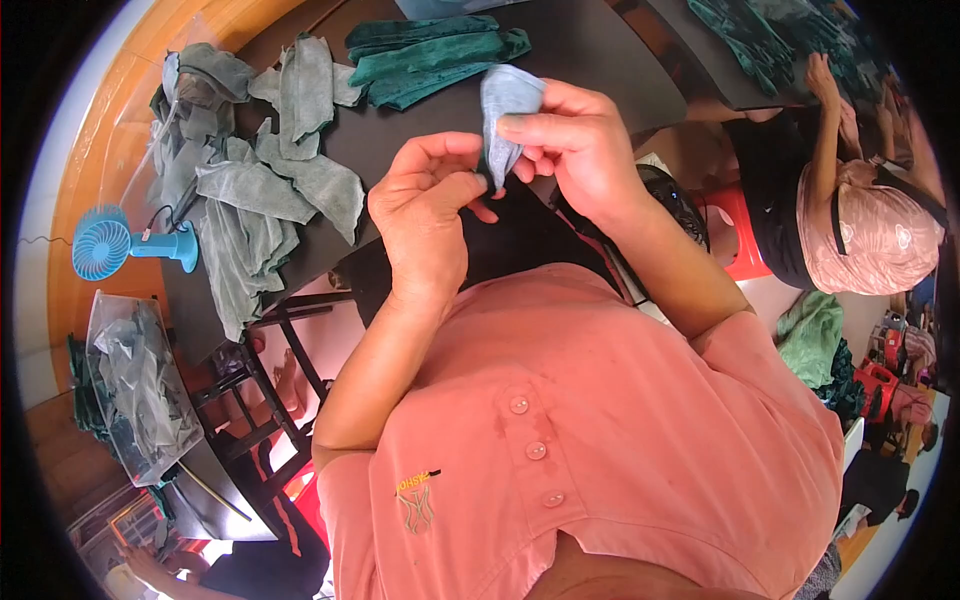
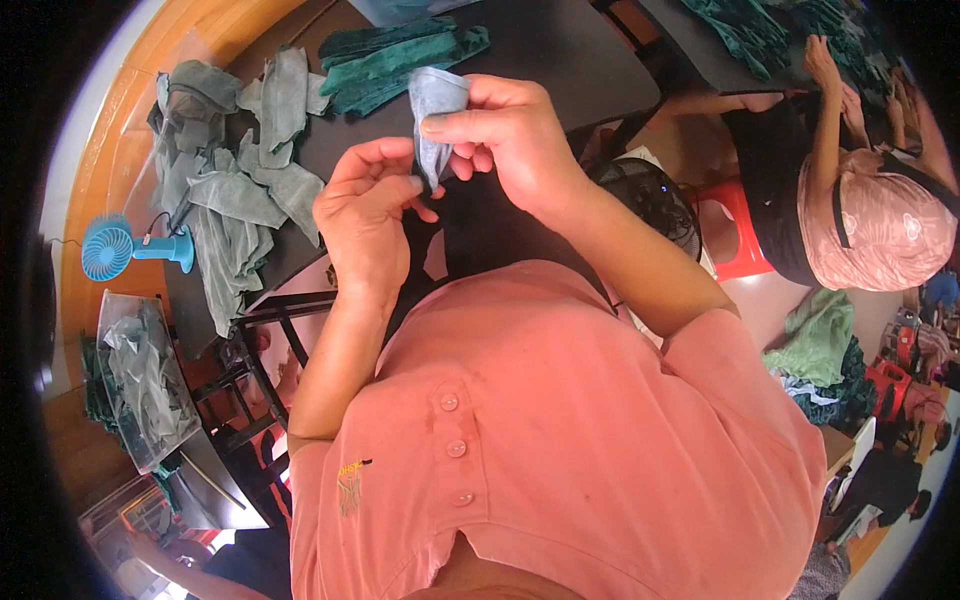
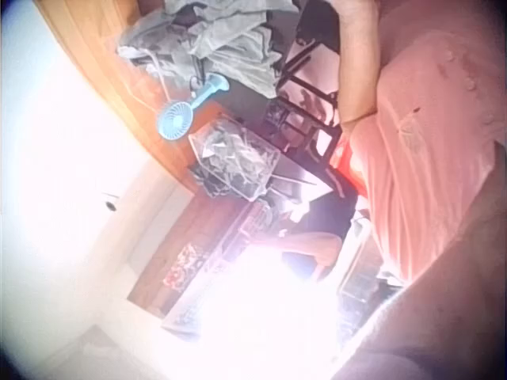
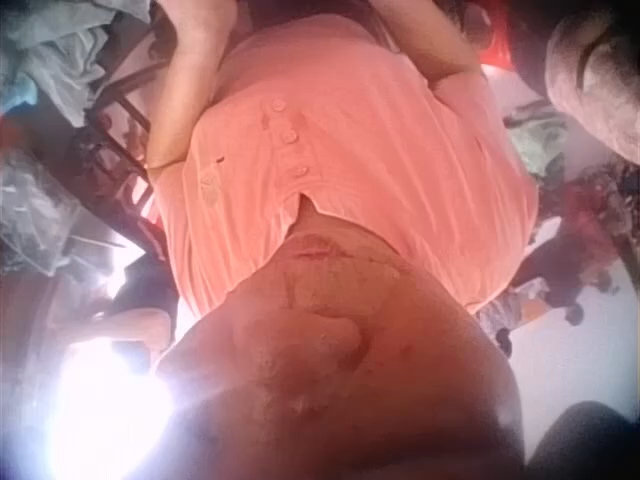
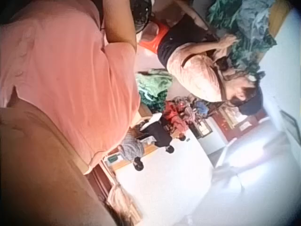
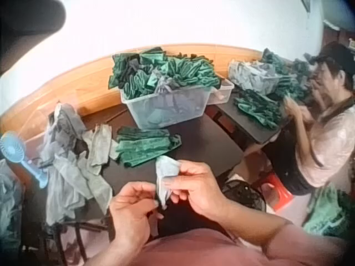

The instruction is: The recorder is inspecting and manipulating small strips of green fabric in a workshop environment.

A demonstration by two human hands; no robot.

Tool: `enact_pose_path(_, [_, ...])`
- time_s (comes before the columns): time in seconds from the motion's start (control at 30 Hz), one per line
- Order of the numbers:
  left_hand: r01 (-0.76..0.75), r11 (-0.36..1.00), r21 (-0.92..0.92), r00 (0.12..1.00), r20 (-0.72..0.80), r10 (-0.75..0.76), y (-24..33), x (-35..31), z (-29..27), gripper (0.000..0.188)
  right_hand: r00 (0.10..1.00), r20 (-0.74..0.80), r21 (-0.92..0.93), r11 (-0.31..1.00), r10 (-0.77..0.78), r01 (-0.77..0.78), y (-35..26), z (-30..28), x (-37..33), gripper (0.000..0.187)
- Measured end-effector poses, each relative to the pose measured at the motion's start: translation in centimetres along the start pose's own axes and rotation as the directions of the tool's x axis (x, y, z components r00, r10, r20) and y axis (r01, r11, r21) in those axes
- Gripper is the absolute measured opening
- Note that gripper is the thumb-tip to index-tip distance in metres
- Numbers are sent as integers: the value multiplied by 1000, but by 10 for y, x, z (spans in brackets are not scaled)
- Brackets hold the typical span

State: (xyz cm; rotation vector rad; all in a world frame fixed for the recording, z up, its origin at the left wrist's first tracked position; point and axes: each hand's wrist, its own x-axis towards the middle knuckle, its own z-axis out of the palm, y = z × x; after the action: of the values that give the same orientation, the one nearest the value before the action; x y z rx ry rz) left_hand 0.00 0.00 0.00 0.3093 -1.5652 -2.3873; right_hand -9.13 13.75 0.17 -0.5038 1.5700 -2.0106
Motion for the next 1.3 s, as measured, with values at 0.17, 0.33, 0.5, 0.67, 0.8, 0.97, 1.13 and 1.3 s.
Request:
enact_pose_path(0.17, [-87, 988, 130, 993, -66, 96, -4, -2, 0, 21, 969, 3, 83, 965, -248, 247, 15, 9, -12, 13])
enact_pose_path(0.33, [0, 995, 98, 1000, -19, 2, 2, -2, -14, 21, 979, 10, 129, 971, -203, 200, 13, -1, -10, 14])
enact_pose_path(0.5, [45, 994, 97, 999, 13, -47, 5, 8, -9, 19, 961, -184, 30, 976, -206, 215, 17, 4, -5, 13])
enact_pose_path(0.67, [-524, 645, 556, 826, 147, 544, -5, 14, -17, 20, 719, -237, -383, 743, -653, 548, 17, 10, -17, 13])
enact_pose_path(0.8, [-425, 761, 491, 899, 129, 419, -7, 7, -14, 21, 794, 21, -425, 714, -607, 557, 23, 18, -16, 11])
enact_pose_path(0.97, [-406, 833, 376, 900, 4, 437, -9, -1, -5, 21, 775, 73, -416, 687, -627, 595, 22, 15, -7, 10])
enact_pose_path(1.13, [-296, 864, 408, 948, 14, 318, -5, -6, -7, 20, 822, 124, -279, 776, -555, 566, 30, 14, -16, 7])
enact_pose_path(1.3, [-420, 704, 572, 895, 135, 424, -11, -4, -13, 21, 820, 102, -439, 715, -563, 545, 27, 8, -15, 7])
